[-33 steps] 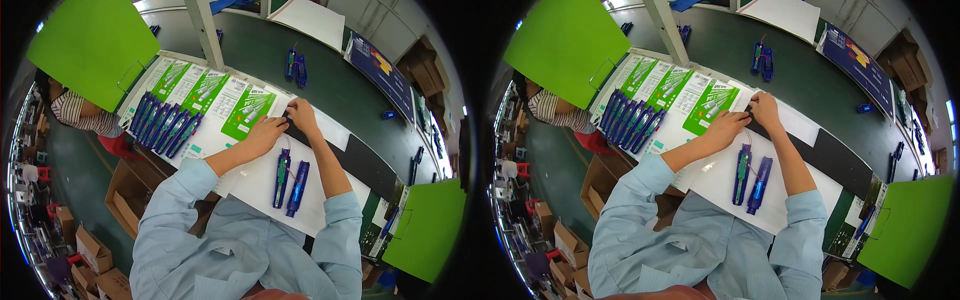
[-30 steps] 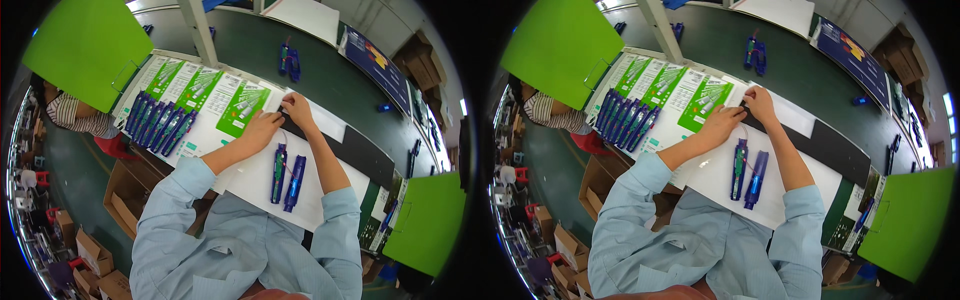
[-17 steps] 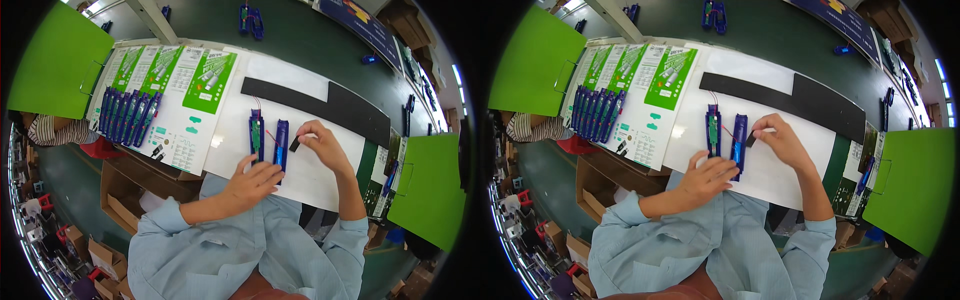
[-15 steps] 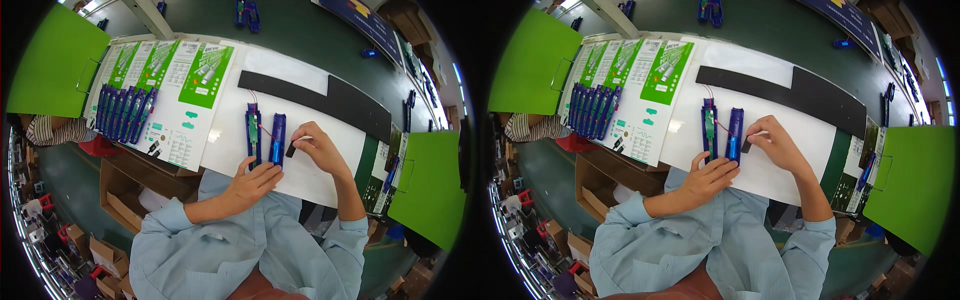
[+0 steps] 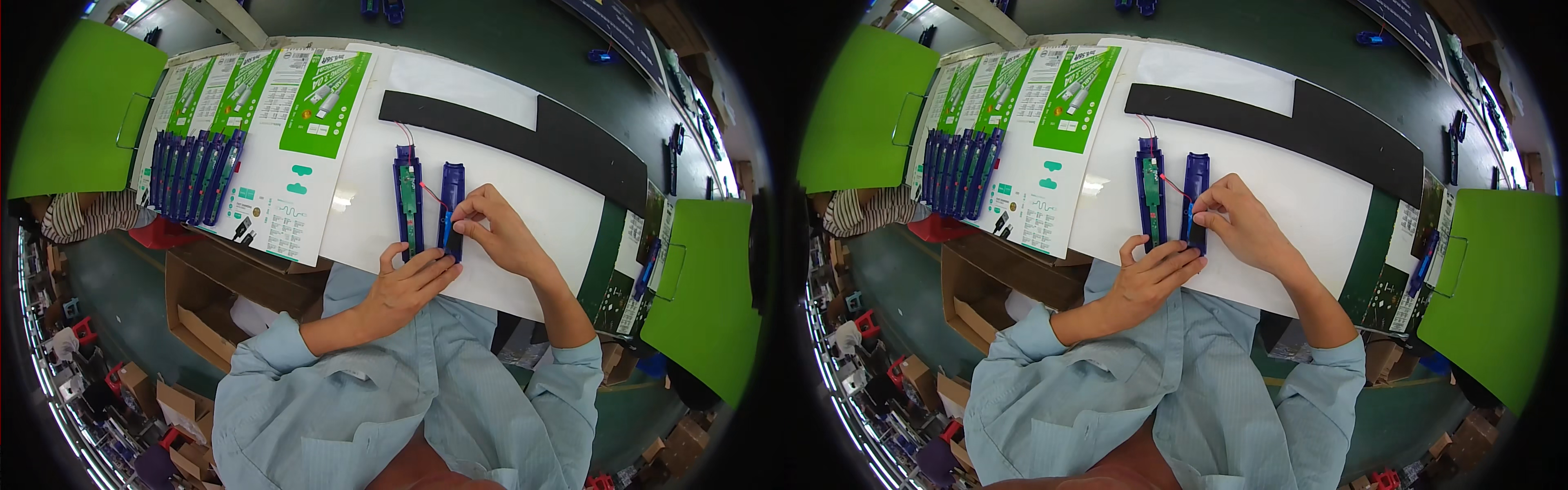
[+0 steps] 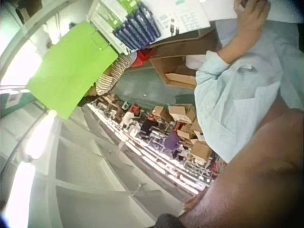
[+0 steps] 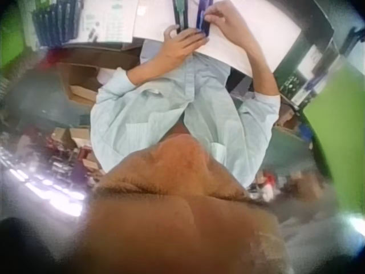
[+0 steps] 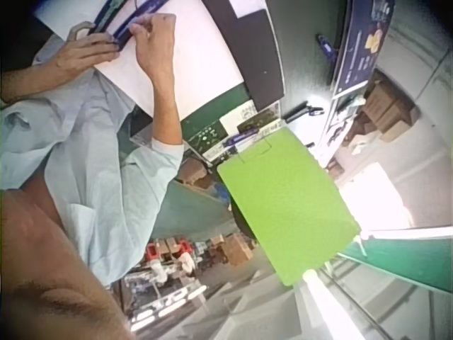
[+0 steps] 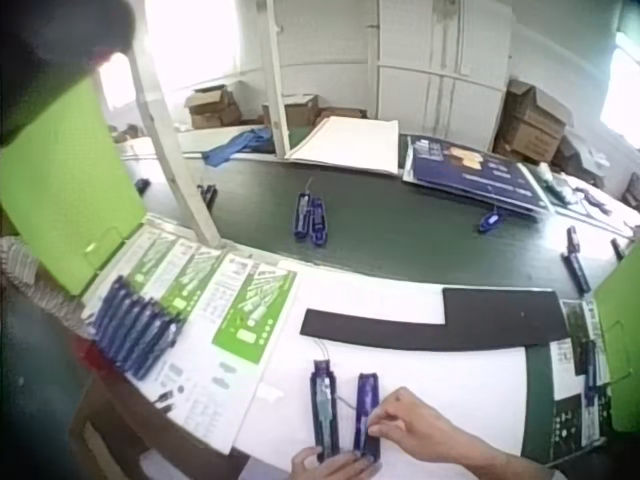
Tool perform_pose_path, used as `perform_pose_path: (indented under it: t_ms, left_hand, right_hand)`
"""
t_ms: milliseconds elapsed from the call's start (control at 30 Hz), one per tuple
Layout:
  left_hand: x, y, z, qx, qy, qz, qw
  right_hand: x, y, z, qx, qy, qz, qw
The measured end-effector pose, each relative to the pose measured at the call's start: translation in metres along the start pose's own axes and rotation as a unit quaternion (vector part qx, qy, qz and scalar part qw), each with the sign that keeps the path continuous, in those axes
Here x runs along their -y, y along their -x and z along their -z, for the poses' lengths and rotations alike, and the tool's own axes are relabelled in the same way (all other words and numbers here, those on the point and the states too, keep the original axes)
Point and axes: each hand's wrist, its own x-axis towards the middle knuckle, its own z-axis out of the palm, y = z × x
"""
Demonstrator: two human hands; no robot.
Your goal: The person assembles small blue electronic devices at a workstation. They repeatedly pick up a device, insert a red wire into a slot on the circuit board, and place the finished unit on the table. The process is repeated for multiple units throughout the clip.
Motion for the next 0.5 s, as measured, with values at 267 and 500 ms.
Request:
perform_pose_path:
  t_ms: [267, 500]
  left_hand:
    - [0.000, 0.000, -0.001, -0.007, 0.014, 0.011, 1.000]
    - [0.000, -0.001, 0.001, -0.005, 0.016, 0.014, 1.000]
  right_hand:
    - [-0.003, 0.001, -0.014, -0.069, 0.030, 0.046, 0.996]
    - [-0.010, 0.006, -0.031, -0.149, 0.077, 0.112, 0.979]
